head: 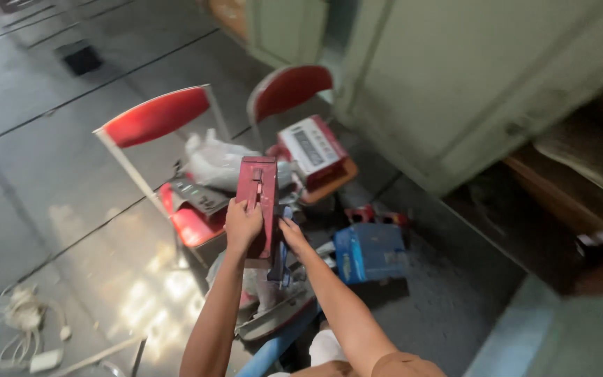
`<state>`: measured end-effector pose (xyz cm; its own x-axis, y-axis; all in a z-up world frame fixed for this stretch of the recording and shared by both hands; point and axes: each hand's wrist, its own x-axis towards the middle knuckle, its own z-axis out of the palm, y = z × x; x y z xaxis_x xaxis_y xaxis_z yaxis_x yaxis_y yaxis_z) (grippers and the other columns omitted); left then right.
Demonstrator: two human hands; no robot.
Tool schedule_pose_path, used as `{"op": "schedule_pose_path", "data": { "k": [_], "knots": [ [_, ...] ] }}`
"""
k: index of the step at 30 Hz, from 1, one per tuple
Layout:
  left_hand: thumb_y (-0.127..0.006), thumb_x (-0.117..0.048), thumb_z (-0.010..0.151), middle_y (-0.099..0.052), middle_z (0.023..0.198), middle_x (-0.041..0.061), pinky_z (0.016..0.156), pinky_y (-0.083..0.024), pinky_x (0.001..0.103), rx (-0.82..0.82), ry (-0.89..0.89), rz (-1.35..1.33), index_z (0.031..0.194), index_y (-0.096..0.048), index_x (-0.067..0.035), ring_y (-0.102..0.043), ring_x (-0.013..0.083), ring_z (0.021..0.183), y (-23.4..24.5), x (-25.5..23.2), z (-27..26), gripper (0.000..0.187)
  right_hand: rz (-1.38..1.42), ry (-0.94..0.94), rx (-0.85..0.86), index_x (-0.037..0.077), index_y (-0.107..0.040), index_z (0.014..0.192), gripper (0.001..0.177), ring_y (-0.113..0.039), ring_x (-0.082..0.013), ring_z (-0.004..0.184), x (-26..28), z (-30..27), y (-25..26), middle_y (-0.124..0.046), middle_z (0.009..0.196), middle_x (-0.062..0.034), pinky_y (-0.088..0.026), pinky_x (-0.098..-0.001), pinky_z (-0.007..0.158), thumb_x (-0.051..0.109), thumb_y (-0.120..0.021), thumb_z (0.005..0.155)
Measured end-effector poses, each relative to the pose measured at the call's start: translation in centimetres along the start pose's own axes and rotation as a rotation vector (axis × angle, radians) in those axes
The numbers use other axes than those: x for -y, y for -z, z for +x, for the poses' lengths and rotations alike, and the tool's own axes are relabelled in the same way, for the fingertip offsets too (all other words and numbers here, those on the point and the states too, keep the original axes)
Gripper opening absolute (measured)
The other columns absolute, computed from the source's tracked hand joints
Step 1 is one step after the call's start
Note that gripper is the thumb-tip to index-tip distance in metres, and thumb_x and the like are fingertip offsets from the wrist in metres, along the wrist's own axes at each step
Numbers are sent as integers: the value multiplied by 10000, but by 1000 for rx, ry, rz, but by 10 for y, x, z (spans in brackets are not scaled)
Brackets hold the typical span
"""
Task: The person wipes a white bottle with a red cap, a red cushion, a patterned cushion, and a maroon box using a blue cloth, then places them into a wooden cabinet. The person also wipes the inside of the cabinet before storing the items.
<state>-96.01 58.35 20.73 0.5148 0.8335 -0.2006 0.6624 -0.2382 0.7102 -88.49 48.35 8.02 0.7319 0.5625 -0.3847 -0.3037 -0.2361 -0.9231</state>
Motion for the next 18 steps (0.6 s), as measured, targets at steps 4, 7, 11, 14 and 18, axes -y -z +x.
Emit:
{"op": "schedule_pose_path", "data": {
  "k": [4, 7, 11, 14, 18],
  "knots": [
    [-624, -412, 895, -603, 1248, 95, 949, -486, 619, 152, -170, -48, 1037, -747, -115, -598, 385, 1213, -52, -47, -22, 351, -19, -60, -216, -95, -477, 1458, 720, -405, -439, 1435, 53, -60, 61, -478, 1479, -345, -303, -540, 1221, 463, -498, 1004],
    [-621, -368, 888, -579, 1286, 132, 955, -468, 635, 281, -299, -48, 1021, -739, -72, -580, 440, 1216, -86, -93, -55, 345, 106, -130, -369, -63, -487, 1455, 756, -403, -424, 1441, 52, -76, 114, -476, 1510, -291, -254, -527, 1248, 521, -470, 976],
    [-602, -393, 883, -557, 1355, 150, 982, -450, 618, 484, -380, 37, 1002, -749, -88, -578, 436, 1234, -139, -150, -99, 359, 527, -76, -479, -8, -457, 1492, 820, -428, -428, 1418, -43, -32, 214, -442, 1520, -293, -330, -522, 1193, 600, -581, 957],
    [-607, -392, 882, -497, 1445, 208, 1008, -432, 615, 594, -442, 48, 1015, -758, -89, -546, 466, 1279, -199, -170, -127, 364, 763, -21, -503, -31, -310, 1554, 822, -285, -464, 1486, -13, -84, 262, -282, 1607, -314, -235, -554, 1239, 537, -499, 991],
    [-623, -394, 888, -449, 1519, 239, 1052, -396, 647, 711, -525, 118, 1090, -732, -69, -522, 473, 1324, -258, -211, -170, 398, 901, -14, -488, 35, -318, 1595, 813, -270, -403, 1512, -4, -139, 329, -291, 1637, -234, -203, -517, 1260, 574, -505, 1016]
  ]
}}
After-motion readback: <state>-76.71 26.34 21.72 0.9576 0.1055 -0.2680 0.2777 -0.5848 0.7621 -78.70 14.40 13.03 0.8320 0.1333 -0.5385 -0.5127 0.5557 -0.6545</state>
